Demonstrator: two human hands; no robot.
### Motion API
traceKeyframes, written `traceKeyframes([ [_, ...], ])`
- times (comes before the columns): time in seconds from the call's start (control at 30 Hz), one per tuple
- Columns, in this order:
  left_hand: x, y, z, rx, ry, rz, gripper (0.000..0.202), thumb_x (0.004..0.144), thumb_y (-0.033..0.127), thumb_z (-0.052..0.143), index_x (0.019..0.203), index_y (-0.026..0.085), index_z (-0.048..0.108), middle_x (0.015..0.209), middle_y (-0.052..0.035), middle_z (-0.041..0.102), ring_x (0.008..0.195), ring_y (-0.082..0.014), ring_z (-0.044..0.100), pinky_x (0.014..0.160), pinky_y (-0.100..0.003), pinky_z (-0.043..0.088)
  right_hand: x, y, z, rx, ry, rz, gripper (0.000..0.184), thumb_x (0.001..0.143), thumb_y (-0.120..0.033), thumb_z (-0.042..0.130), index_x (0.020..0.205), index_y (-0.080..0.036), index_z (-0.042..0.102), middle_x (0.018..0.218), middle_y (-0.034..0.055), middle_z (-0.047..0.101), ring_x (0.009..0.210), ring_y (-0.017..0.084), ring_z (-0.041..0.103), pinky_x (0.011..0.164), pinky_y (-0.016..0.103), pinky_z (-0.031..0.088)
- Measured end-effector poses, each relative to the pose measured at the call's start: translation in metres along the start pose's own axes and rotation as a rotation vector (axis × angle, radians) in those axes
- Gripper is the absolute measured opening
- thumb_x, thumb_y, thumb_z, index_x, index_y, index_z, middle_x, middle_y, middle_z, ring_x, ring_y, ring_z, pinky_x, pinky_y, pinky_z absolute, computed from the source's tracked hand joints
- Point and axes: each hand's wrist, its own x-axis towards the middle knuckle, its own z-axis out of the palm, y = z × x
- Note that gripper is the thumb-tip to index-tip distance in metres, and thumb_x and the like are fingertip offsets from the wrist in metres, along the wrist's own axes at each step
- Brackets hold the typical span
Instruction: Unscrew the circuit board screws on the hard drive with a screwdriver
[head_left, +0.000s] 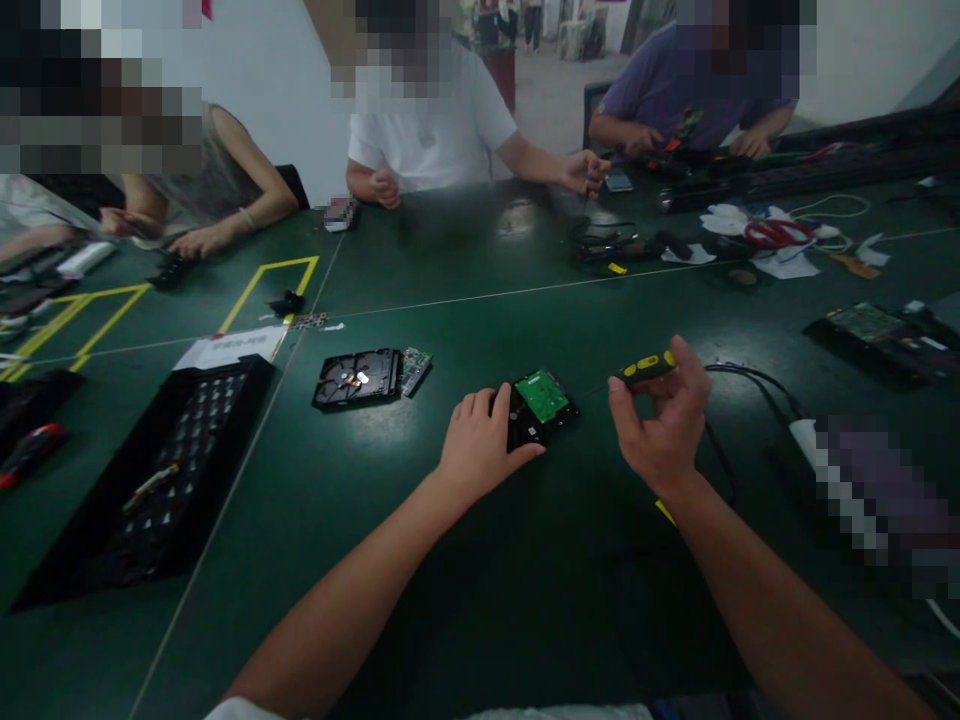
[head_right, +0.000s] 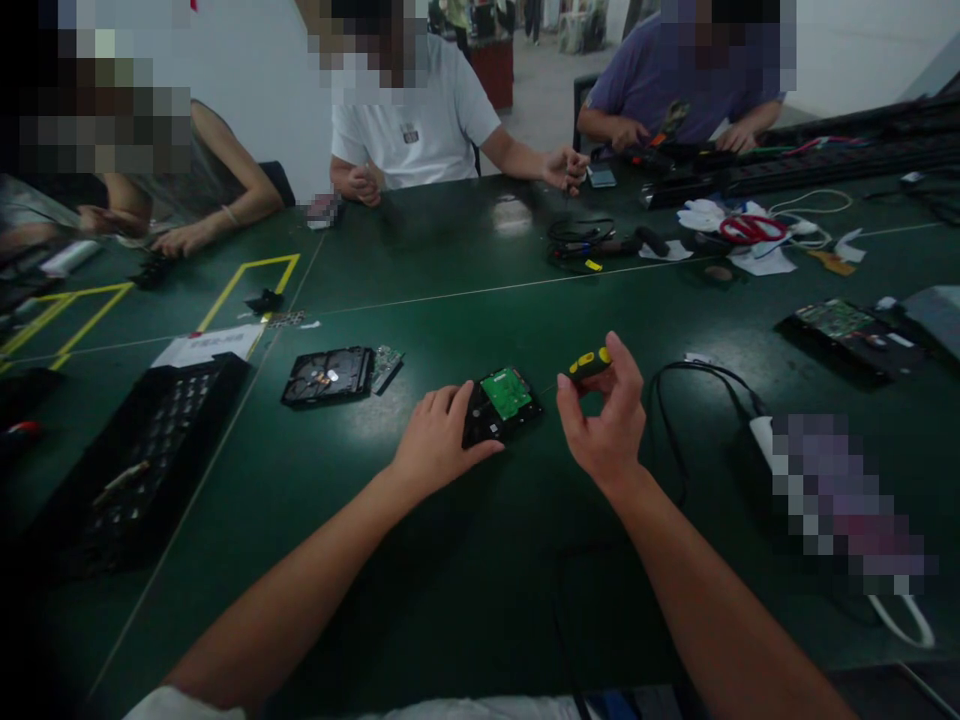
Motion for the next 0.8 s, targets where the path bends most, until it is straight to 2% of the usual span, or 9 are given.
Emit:
traceKeyframes([
  [0.1, -0.019, 0.027, 0.008, -0.006, 0.047, -0.069, 0.106, 0.084, 0.077, 0.07, 0.16, 0.015, 0.03, 0.156, -0.0278, 0.046, 0.14, -0.0503, 0.048, 0.11, -0.065, 0.046, -0.001, -0.002, 0.001, 0.0, -0.008, -0.021, 0.079, 0.095, -0.037, 0.072, 0.162, -0.036, 0.029, 0.15, 0.0166, 0.051, 0.093, 0.024, 0.072, 0.069, 0.04, 0.066],
  [0.17, -0.033, 0.044, 0.009, -0.033, 0.04, -0.079, 0.107, 0.085, 0.072, 0.072, 0.162, 0.016, 0.024, 0.164, -0.0307, 0.036, 0.143, -0.0536, 0.046, 0.11, -0.067, 0.046, -0.002, -0.004, 0.002, 0.018, -0.012, -0.022, 0.079, 0.095, -0.036, 0.072, 0.161, -0.037, 0.029, 0.151, 0.0162, 0.051, 0.09, 0.023, 0.072, 0.068, 0.04, 0.066],
  [0.27, -0.051, 0.063, 0.007, -0.058, -0.026, -0.068, 0.1, 0.089, 0.057, 0.073, 0.164, 0.02, 0.018, 0.171, -0.0304, 0.022, 0.141, -0.054, 0.051, 0.103, -0.064, 0.052, -0.004, -0.005, 0.003, 0.052, -0.012, -0.019, 0.077, 0.095, -0.035, 0.072, 0.16, -0.037, 0.031, 0.152, 0.0153, 0.05, 0.09, 0.023, 0.072, 0.069, 0.04, 0.067],
  [0.37, -0.056, 0.071, -0.001, -0.086, -0.106, -0.047, 0.098, 0.09, 0.053, 0.073, 0.165, 0.02, 0.018, 0.172, -0.0288, 0.023, 0.135, -0.051, 0.058, 0.096, -0.059, 0.059, -0.005, -0.01, 0.003, 0.06, -0.015, -0.029, 0.075, 0.095, -0.036, 0.073, 0.158, -0.036, 0.034, 0.149, 0.0139, 0.053, 0.091, 0.023, 0.073, 0.07, 0.039, 0.067],
  [0.43, -0.048, 0.069, -0.009, -0.112, -0.098, -0.05, 0.09, 0.093, 0.05, 0.069, 0.164, 0.022, 0.021, 0.165, -0.0255, 0.039, 0.128, -0.0462, 0.065, 0.092, -0.056, 0.061, -0.005, -0.016, 0.003, 0.061, -0.028, -0.035, 0.073, 0.095, -0.036, 0.074, 0.157, -0.034, 0.035, 0.146, 0.0133, 0.054, 0.091, 0.022, 0.073, 0.07, 0.039, 0.068],
  [0.5, -0.03, 0.063, -0.019, -0.124, -0.014, -0.018, 0.079, 0.097, 0.045, 0.066, 0.161, 0.02, 0.027, 0.149, -0.0212, 0.057, 0.128, -0.0405, 0.065, 0.097, -0.053, 0.06, -0.004, -0.023, 0.004, 0.066, -0.05, -0.037, 0.071, 0.095, -0.036, 0.074, 0.155, -0.033, 0.037, 0.143, 0.0133, 0.056, 0.091, 0.023, 0.073, 0.071, 0.04, 0.069],
  [0.6, 0.002, 0.056, -0.03, -0.146, 0.158, 0.17, 0.065, 0.1, 0.036, 0.064, 0.156, 0.02, 0.035, 0.148, -0.0169, 0.059, 0.136, -0.0327, 0.059, 0.111, -0.047, 0.053, -0.003, -0.036, 0.007, 0.072, -0.099, -0.022, 0.066, 0.095, -0.035, 0.074, 0.152, -0.03, 0.041, 0.139, 0.0126, 0.059, 0.084, 0.021, 0.073, 0.072, 0.04, 0.069],
  [0.7, 0.025, 0.053, -0.031, -0.158, 0.198, 0.266, 0.056, 0.103, 0.022, 0.057, 0.156, 0.022, 0.038, 0.139, -0.0124, 0.064, 0.124, -0.0267, 0.067, 0.099, -0.038, 0.06, 0.001, -0.045, 0.009, 0.053, -0.144, -0.029, 0.061, 0.097, -0.035, 0.073, 0.15, -0.031, 0.043, 0.136, 0.0111, 0.063, 0.083, 0.021, 0.074, 0.076, 0.04, 0.068],
  [0.8, 0.037, 0.048, -0.027, -0.193, 0.202, 0.298, 0.05, 0.103, 0.016, 0.055, 0.152, 0.024, 0.046, 0.128, -0.0091, 0.069, 0.112, -0.0237, 0.071, 0.093, -0.036, 0.061, 0.007, -0.042, 0.007, 0.102, -0.247, -0.016, 0.062, 0.099, -0.037, 0.069, 0.154, -0.033, 0.04, 0.135, 0.0092, 0.065, 0.092, 0.022, 0.075, 0.086, 0.044, 0.067],
])
